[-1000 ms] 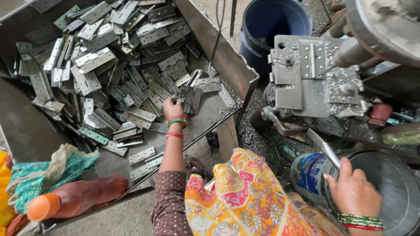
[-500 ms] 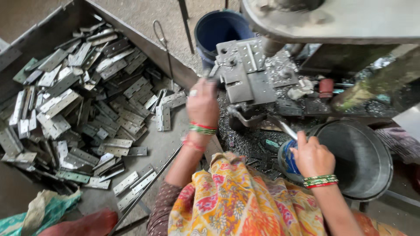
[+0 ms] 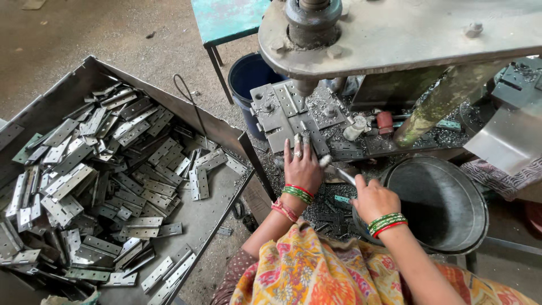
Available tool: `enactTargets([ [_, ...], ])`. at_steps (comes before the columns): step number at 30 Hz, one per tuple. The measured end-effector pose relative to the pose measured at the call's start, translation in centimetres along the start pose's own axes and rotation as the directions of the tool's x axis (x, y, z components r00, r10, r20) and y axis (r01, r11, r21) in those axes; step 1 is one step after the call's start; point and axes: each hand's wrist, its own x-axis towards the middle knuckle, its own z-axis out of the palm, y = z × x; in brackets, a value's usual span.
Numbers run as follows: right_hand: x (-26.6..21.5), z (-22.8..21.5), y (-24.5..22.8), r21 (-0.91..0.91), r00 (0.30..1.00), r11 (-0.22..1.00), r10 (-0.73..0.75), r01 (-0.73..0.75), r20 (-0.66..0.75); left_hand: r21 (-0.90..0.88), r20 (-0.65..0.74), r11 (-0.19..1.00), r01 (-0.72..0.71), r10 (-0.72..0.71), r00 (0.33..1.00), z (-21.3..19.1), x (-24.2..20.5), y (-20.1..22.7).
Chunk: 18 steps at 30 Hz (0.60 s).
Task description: The person repeatedly picks metal hinge pieces from a bin, places them under a drill press, and operates the machine to drill holes. After each cycle, the person removes the processed piece and returns it to the bin. The process is repeated continuously throughout the clip.
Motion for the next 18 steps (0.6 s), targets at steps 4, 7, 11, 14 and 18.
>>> enactTargets([
  [4,-0.1,1.4,0.2,0.012,0.999,1.0,-0.004,0.005,-0.053,0.043,0.034,0.996,0.08,-0.082,0.996,1.5,2.6,-0.9],
  [7,0.3,3.9,1.1,0.025,0.997,1.0,-0.001,0.003,-0.083,0.053,0.088,0.996,0.079,-0.083,0.993,2.0,4.0,-1.7],
  [11,0.3,8.8,2.2,0.041,0.997,0.999,-0.008,0.004,0.081,0.027,0.131,0.997,0.071,-0.074,0.989,1.8,4.2,-2.3],
  [14,0.7,10.2,2.3,0.16,0.985,0.987,-0.034,0.007,0.17,0.01,0.164,0.998,0.054,-0.055,0.985,1.5,4.0,-2.5],
  [18,0.3,7.8,2.0,0.149,0.966,0.989,-0.024,-0.015,0.258,0.048,0.127,0.996,0.07,-0.076,0.989,1.5,4.0,-2.5],
])
